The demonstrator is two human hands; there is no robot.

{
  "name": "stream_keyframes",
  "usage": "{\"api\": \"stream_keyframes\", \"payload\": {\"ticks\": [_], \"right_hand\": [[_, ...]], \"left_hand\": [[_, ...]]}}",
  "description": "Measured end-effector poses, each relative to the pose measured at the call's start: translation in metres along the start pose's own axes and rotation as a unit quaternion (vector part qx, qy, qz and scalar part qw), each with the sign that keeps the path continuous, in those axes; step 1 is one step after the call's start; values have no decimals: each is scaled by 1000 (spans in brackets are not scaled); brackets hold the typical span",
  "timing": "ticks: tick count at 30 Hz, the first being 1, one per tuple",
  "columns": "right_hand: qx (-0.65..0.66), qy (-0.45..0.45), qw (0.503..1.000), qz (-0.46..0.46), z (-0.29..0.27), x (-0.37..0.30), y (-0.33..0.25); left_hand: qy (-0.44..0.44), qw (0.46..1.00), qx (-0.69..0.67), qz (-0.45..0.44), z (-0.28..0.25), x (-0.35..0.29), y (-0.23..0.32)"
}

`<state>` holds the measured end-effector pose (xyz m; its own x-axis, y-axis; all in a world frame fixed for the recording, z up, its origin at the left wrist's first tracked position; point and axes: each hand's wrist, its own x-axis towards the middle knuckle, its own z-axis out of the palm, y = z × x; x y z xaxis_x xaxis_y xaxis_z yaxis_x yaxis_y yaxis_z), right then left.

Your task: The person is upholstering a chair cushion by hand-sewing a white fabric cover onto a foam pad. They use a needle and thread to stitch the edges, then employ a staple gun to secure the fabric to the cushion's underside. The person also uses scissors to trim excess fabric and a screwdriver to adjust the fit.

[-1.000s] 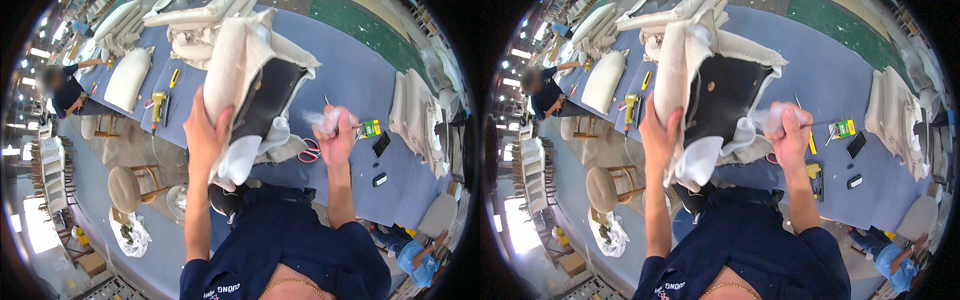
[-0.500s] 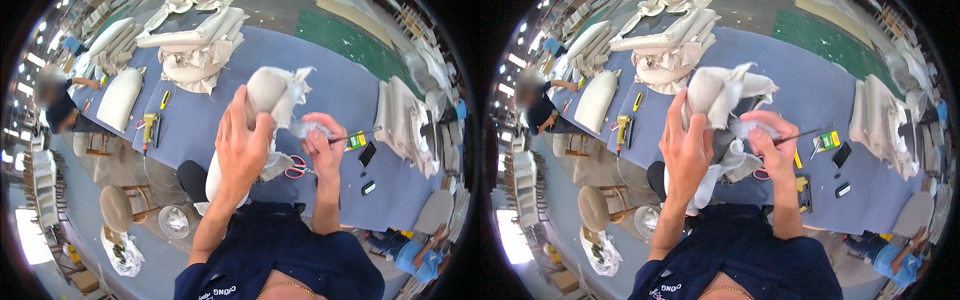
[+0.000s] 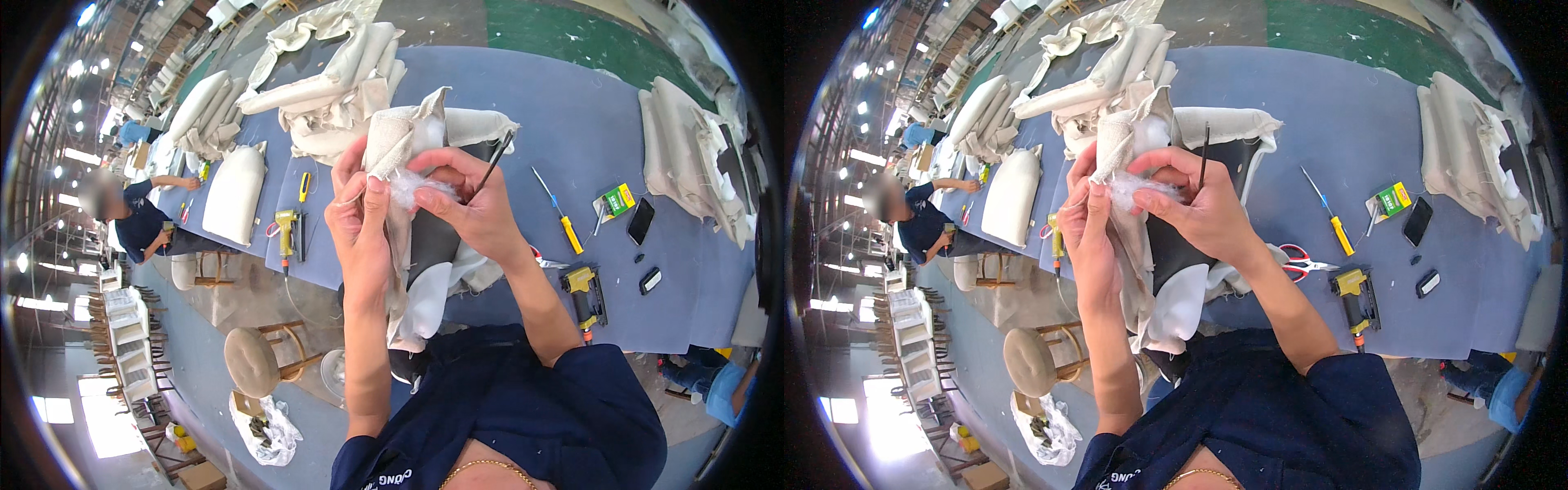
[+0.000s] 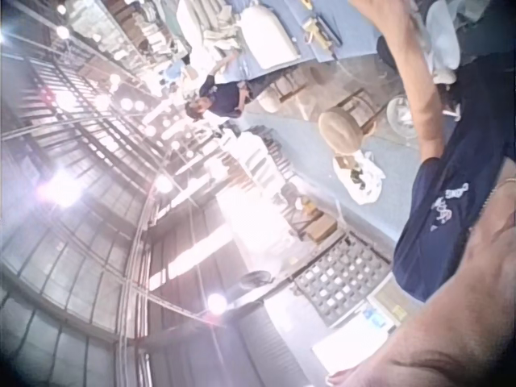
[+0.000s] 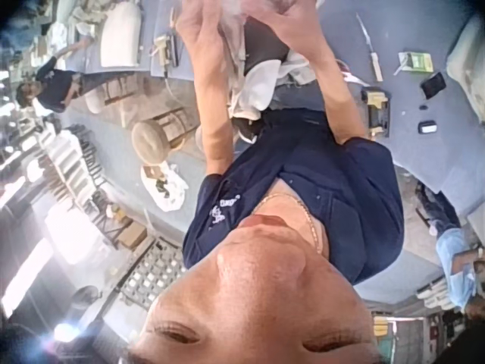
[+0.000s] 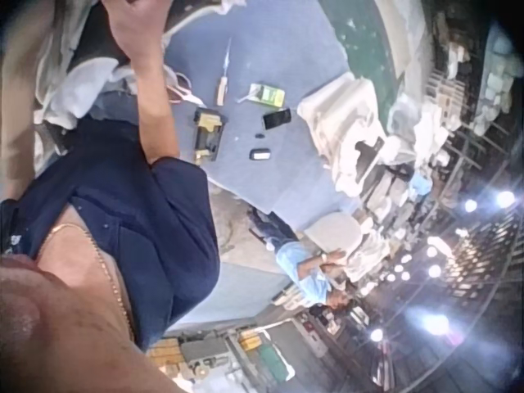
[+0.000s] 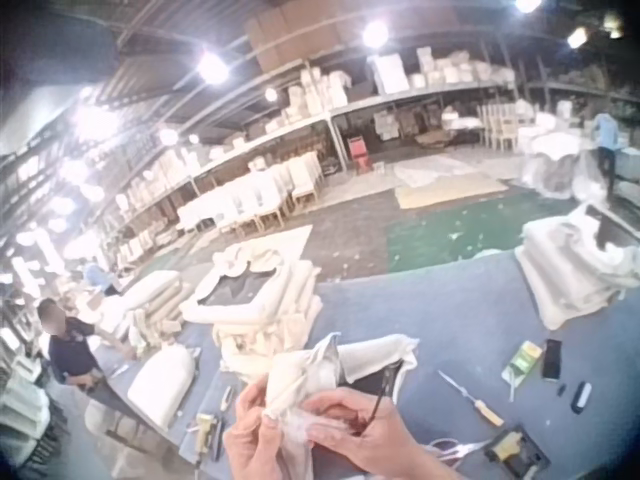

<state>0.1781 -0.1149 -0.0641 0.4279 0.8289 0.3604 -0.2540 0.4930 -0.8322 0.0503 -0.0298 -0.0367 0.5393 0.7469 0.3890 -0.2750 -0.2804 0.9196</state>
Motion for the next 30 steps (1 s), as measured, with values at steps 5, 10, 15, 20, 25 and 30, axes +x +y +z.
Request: {"api": "stream_keyframes", "payload": {"ticks": [5, 10, 15, 20, 25, 30], "right_hand": [[-102, 30, 994, 18, 0, 1, -1], [-305, 133, 943, -31, 5, 5, 13], [-276, 84, 957, -15, 3, 2, 10], [-308, 29, 951, -13, -9, -30, -18], [-379, -27, 925, -27, -23, -39, -10], [-356, -64, 932, -29, -16, -32, -2]], "left_hand": [[26, 999, 22, -6, -4, -5, 0], [32, 989, 130, 60, 1, -10, -3], [58, 979, 155, 118, -4, -9, -10], [76, 982, 150, 90, -18, -13, -12], [96, 984, 123, 87, -22, -11, -14], [93, 982, 137, 94, -24, -14, -15]]}}
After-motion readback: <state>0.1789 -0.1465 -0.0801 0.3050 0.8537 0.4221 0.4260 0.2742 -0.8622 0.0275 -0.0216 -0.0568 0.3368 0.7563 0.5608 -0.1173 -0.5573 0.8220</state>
